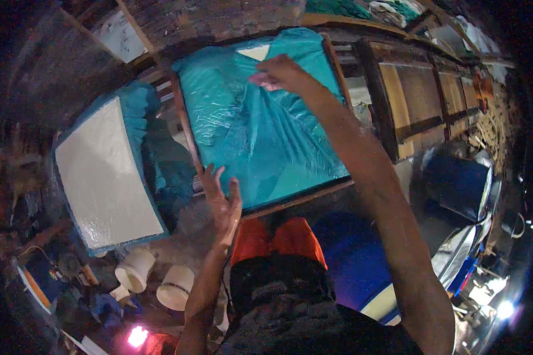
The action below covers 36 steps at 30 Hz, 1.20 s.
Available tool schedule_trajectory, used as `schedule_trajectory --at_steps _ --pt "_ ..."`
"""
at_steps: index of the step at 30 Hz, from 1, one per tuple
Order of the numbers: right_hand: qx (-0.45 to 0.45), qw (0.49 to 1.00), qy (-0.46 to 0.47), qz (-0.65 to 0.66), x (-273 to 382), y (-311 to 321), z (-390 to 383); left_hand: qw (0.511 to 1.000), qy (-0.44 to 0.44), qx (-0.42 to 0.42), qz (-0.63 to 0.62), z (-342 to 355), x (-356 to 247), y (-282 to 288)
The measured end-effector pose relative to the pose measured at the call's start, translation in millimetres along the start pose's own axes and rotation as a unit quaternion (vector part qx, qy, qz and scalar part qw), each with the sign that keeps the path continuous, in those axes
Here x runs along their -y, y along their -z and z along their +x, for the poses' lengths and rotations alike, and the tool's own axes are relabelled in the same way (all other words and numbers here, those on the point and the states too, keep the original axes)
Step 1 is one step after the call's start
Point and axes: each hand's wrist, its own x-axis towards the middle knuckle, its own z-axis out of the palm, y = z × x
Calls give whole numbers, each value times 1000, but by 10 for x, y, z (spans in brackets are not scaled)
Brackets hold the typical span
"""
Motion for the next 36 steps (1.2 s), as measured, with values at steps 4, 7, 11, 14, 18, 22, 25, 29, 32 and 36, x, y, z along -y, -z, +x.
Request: schedule_trajectory --at_steps 4,7,11,14,18,22,25,29,32,36 --pt "10 995 102 -1 339 30 103 990 -24 52 126 26 -212 81" --pt "-30 989 48 -140 685 139 270 990 -64 48 118 36 -344 59" --pt "-233 729 297 -571 505 935 796 982 -22 38 186 8 -160 -430" --pt "-261 635 304 -660 648 767 991 980 -11 -16 197 20 -49 -564" --pt "-138 690 179 -688 760 685 1371 979 25 -31 199 35 -166 -565" --pt "-26 776 154 -612 873 350 1289 973 55 -67 212 -21 -405 -498" --pt "59 783 152 -600 889 407 1380 972 47 -72 218 -112 -454 -600" --pt "100 794 176 -573 1124 327 1092 975 46 -83 201 -242 -569 -631" --pt "121 798 187 -560 1247 364 950 974 102 -75 189 -281 -665 -673" --pt "-51 922 171 -344 1046 813 1070 975 75 -84 194 -240 -721 -709"
